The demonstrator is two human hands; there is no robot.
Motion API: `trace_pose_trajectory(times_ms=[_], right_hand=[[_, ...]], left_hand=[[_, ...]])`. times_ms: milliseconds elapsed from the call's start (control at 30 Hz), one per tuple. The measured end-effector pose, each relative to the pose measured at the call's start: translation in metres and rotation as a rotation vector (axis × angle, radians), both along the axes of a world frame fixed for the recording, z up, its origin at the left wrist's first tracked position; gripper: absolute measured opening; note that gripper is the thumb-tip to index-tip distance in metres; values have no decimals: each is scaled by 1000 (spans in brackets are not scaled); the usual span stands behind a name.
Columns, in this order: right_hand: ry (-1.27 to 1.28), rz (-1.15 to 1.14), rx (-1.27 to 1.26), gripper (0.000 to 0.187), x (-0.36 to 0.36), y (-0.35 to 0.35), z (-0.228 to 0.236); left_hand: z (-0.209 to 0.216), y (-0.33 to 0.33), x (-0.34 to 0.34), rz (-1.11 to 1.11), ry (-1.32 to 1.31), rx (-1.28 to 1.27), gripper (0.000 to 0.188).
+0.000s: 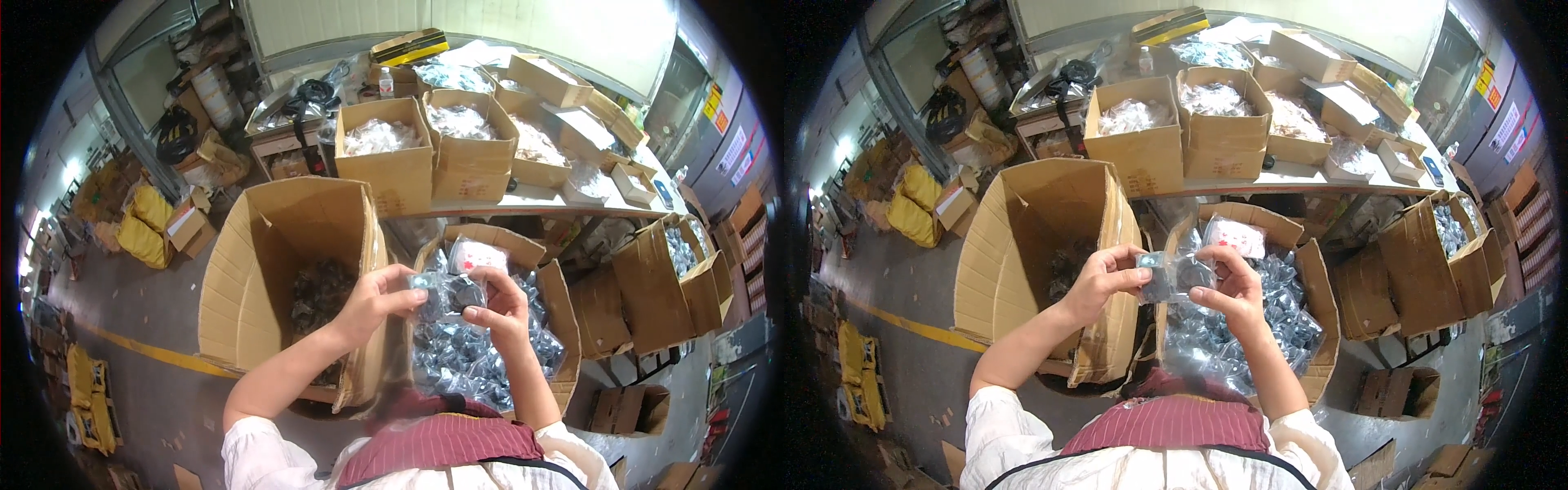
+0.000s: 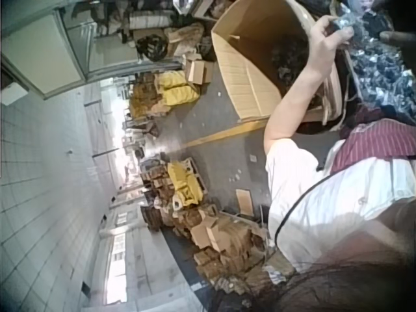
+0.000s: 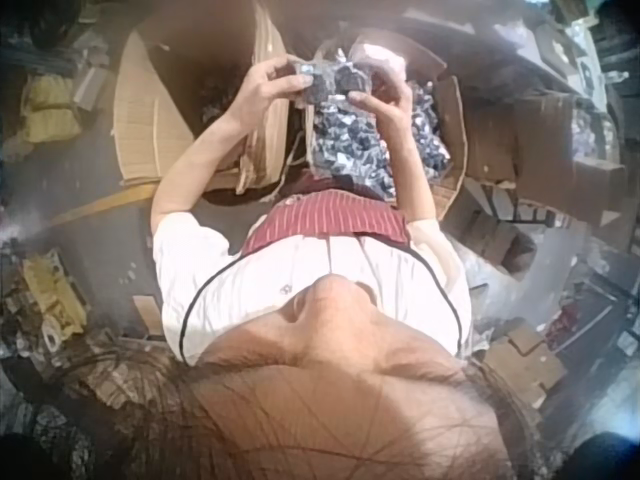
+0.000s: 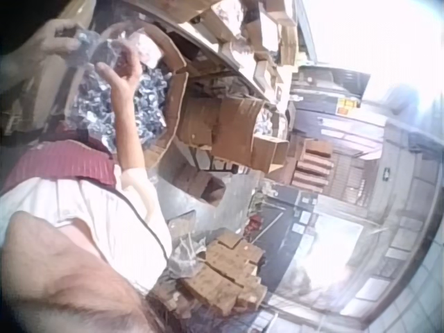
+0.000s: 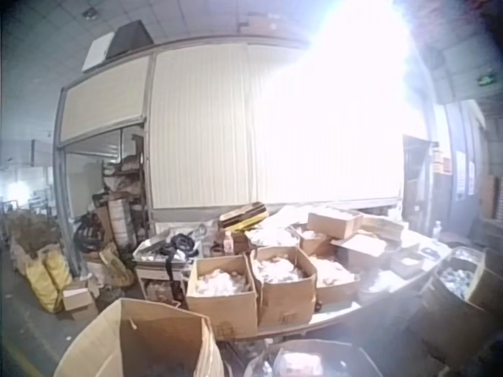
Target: The person sorts small black plastic parts by hand from a large cardboard box on the floor into various smaller boxes on a workbench, then handles a pink water bottle and a notebook.
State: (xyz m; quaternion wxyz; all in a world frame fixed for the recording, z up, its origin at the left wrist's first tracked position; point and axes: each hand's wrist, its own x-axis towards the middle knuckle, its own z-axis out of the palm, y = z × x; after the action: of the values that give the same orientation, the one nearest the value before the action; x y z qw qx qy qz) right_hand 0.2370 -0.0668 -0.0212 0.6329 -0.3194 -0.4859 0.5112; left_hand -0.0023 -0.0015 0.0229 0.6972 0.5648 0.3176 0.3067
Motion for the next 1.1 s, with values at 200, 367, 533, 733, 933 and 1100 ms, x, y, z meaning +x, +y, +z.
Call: trace_pose_trajectory(times_ms=[200, 367, 533, 733, 933, 1100], right_hand=[[-1, -40, -62, 51, -6, 0, -1], [12, -30, -63, 51, -12, -1, 4], [33, -28, -53, 53, -15, 0, 1], [48, -62, -61, 55, -17, 5, -6], [246, -152, -239, 42, -10, 61, -63], [-750, -333, -428, 56, 33, 131, -242]], left_hand=[[-2, 0, 2, 0, -79, -164, 32], [-9, 4, 1, 8, -132, -261, 30], [-1, 1, 1, -4, -150, -298, 37], [2, -2, 3, -68, -148, -89, 49], [-6, 20, -22, 328, -434, -468, 46], [-4, 49, -37, -41, -1209, -714, 52]])
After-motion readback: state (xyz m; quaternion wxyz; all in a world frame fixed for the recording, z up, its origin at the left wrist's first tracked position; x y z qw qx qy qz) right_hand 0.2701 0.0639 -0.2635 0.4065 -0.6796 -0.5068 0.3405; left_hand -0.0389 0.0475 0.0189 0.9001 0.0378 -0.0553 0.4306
